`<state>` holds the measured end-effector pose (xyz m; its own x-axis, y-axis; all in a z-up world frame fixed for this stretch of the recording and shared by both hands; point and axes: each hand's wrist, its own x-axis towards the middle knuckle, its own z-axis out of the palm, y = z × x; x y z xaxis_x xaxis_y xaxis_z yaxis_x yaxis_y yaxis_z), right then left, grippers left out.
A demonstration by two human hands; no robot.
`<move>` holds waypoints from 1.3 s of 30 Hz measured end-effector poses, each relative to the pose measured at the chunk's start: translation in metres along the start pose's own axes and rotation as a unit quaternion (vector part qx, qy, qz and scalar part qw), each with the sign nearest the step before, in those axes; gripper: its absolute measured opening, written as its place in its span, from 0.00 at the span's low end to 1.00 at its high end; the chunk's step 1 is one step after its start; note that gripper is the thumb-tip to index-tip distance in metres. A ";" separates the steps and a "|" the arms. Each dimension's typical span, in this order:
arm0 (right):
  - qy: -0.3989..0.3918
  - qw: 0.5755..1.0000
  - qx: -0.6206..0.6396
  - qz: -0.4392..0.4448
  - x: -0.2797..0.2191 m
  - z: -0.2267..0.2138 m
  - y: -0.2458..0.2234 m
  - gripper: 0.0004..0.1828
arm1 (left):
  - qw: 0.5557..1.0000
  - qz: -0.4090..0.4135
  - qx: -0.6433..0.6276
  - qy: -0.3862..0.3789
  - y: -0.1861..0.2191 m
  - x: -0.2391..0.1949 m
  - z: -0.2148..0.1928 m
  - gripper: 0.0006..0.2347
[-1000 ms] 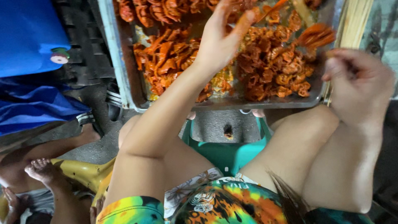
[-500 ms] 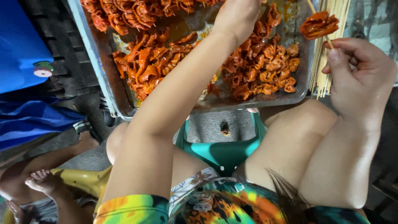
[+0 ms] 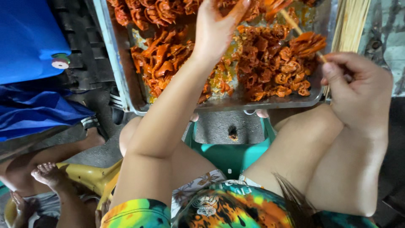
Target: The person threads pieces of marinated meat onto wooden skewers by hand from a metal tray and then uses shears to trim the ends of the meat on a skewer.
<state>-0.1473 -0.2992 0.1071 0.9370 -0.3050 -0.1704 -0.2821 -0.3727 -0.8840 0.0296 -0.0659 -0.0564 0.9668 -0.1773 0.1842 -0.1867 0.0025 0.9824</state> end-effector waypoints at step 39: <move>-0.050 0.998 0.017 -0.029 -0.007 0.008 0.014 0.06 | 0.870 -0.337 -0.357 -0.030 0.071 -0.047 0.017 0.24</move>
<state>-0.1564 -0.2950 0.0926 0.9680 -0.1934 -0.1599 -0.2211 -0.3560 -0.9079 -0.0319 -0.0737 0.0047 0.7995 -0.4264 -0.4230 0.5969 0.4857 0.6386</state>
